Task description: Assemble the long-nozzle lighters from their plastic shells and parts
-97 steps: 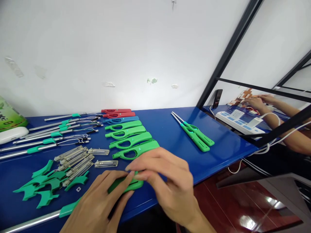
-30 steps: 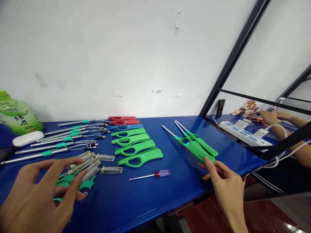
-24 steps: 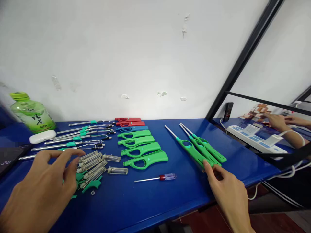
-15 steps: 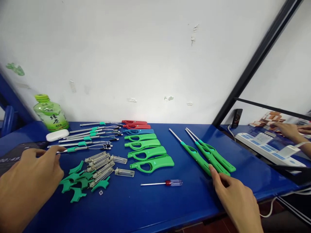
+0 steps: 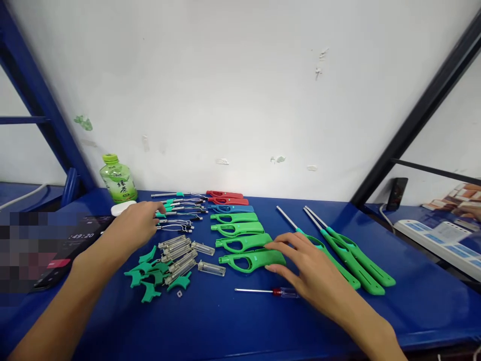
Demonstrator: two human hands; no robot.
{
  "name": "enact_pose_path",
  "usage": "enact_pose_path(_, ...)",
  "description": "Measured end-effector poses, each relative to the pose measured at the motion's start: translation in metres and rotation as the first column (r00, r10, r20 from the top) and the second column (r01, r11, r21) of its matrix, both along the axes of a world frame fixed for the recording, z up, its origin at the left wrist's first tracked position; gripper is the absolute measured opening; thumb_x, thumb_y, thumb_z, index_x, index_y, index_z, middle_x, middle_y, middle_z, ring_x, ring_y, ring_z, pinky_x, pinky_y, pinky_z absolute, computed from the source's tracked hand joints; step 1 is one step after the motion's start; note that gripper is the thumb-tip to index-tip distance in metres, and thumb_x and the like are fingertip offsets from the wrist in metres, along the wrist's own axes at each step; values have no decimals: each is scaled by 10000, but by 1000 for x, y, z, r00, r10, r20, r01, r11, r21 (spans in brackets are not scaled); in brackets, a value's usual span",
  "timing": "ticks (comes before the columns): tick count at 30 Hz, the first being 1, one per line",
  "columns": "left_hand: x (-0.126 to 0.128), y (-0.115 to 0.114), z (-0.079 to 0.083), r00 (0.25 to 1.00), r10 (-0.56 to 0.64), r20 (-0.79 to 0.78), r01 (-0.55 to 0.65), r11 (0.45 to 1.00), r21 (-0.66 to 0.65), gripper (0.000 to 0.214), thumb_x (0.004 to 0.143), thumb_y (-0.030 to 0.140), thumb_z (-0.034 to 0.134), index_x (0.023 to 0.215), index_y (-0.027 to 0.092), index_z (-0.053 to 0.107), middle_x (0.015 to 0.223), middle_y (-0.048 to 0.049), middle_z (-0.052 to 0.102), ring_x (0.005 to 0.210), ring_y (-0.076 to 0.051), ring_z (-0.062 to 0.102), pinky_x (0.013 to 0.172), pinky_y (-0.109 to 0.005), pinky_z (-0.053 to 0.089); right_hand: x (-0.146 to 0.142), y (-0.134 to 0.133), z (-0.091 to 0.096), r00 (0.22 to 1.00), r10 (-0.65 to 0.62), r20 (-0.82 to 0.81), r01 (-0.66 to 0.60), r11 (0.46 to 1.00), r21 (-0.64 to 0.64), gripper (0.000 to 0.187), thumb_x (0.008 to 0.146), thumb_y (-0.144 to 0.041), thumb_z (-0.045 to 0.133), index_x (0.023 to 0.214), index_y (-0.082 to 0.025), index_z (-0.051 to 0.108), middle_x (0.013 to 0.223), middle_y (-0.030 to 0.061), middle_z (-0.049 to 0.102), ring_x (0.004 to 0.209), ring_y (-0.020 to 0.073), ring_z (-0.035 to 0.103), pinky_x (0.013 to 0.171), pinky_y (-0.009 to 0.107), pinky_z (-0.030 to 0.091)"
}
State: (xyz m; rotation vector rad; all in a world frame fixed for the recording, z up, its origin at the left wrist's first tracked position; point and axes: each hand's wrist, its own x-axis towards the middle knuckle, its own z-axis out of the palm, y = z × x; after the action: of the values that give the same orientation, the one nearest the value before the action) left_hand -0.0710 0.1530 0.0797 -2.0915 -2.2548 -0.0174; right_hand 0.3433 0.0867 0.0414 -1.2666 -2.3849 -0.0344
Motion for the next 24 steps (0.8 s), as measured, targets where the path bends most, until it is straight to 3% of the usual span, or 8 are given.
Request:
enact_pose_path(7,-39,14,-21,987,-156,-23,153,984,-93,415,1036,441,723,1370,203,661,1395,-105,685,1207,-265,705,1012,-497,624,-5,14,5,991,53,121,-31,983,-180,424,1099,-601,580,1339,-289,737,1280,108,718,1180,321,708,1014,500,599)
enact_pose_path(16,-47,16,-32,965,-261,23,262,961,-89,404,1037,444,722,1358,205,667,1378,-101,692,1191,-259,710,1003,-487,627,-7,14,7,989,92,119,-65,974,-215,462,1143,-604,451,1255,-236,707,1273,124,733,1184,329,692,1034,509,572)
enact_pose_path(20,-47,9,-29,965,-261,27,262,964,-44,392,1041,444,716,1346,201,671,1357,-99,700,1163,-250,716,987,-477,632,-9,11,7,992,76,103,-52,974,-220,415,1157,-567,446,1243,-243,691,1260,116,736,1159,319,703,1017,498,581)
enact_pose_path(24,-42,-4,-21,963,-264,59,257,960,109,381,1038,449,722,1319,195,678,1313,-91,713,1126,-238,723,965,-462,637,-10,7,8,995,58,85,-37,974,-224,376,1158,-541,471,1285,-251,673,1309,115,727,1197,305,707,1041,482,578)
